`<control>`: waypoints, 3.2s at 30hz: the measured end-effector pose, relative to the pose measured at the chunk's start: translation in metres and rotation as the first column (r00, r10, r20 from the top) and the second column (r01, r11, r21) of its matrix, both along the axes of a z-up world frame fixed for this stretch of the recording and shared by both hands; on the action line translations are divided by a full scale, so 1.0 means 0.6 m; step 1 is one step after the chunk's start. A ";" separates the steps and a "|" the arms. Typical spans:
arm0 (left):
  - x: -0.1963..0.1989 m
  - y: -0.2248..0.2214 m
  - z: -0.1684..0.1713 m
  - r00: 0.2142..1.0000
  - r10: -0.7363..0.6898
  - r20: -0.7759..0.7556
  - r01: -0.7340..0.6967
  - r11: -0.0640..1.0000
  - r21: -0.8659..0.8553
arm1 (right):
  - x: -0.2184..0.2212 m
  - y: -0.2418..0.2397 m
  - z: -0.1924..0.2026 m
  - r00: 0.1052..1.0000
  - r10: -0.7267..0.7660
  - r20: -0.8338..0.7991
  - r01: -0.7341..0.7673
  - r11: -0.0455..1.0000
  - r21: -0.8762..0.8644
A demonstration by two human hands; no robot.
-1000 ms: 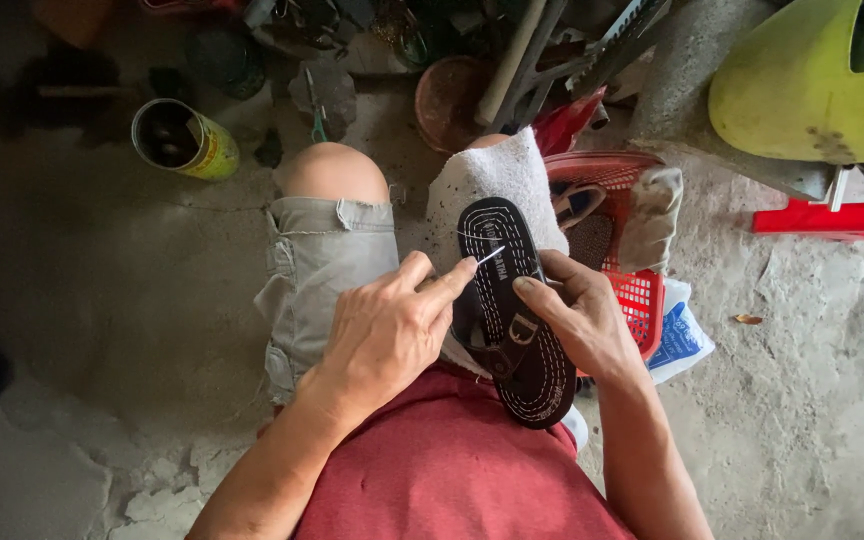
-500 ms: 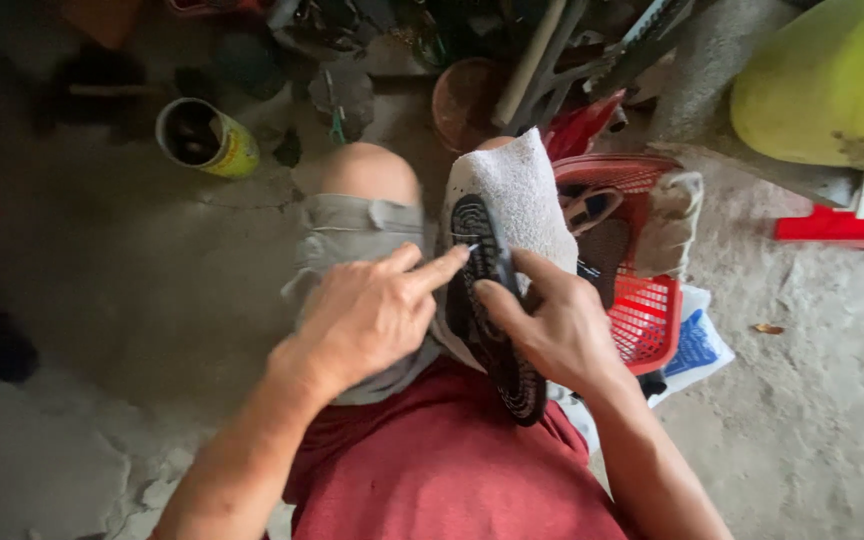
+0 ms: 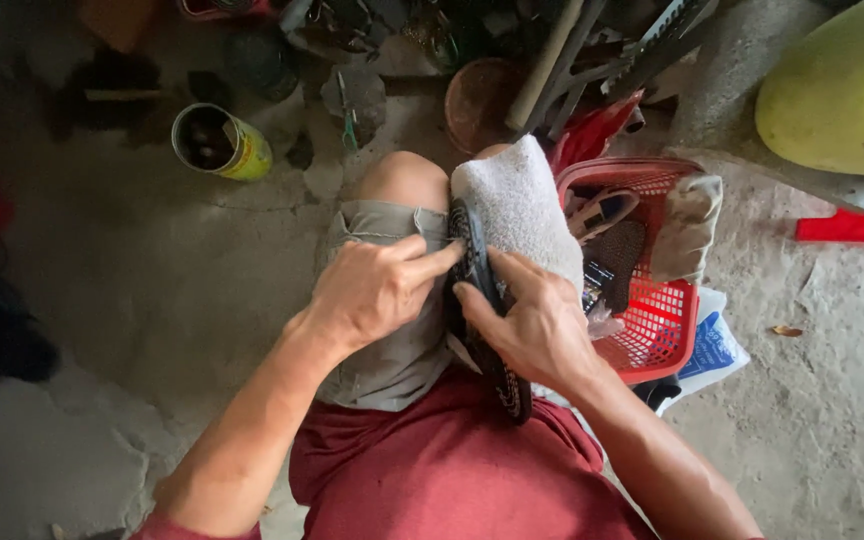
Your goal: Hand-sewing the outer sole of a black sandal using a needle and thick white thread in a workshop environment.
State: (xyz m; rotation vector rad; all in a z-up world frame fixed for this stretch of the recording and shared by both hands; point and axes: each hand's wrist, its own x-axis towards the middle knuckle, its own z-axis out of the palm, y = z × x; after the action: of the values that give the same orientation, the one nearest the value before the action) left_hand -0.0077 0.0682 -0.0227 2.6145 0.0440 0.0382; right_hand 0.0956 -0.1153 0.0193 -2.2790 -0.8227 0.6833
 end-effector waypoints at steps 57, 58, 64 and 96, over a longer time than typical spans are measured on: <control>-0.023 -0.058 0.025 0.974 0.225 0.014 -0.224 0.962 0.158 | -0.023 -0.029 -0.081 0.979 0.084 0.187 -0.106 0.988 0.111; -0.019 -0.061 0.024 0.970 0.244 0.009 -0.242 0.954 0.176 | -0.028 -0.033 -0.080 0.972 0.045 0.231 -0.077 0.988 0.134; -0.024 -0.039 0.023 0.982 0.165 -0.087 -0.155 0.982 0.110 | -0.030 -0.057 -0.096 0.998 -0.009 0.069 -0.009 0.967 0.256; -0.066 -0.019 0.031 0.891 0.454 -0.011 -0.415 0.804 -0.425 | -0.015 -0.033 0.053 0.861 0.159 -0.483 0.140 0.838 0.527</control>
State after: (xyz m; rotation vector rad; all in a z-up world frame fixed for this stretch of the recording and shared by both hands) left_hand -0.0472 0.0566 -0.0042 2.1164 0.5625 0.2805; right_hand 0.0869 -0.1352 0.0511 -1.4721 -0.6553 0.8736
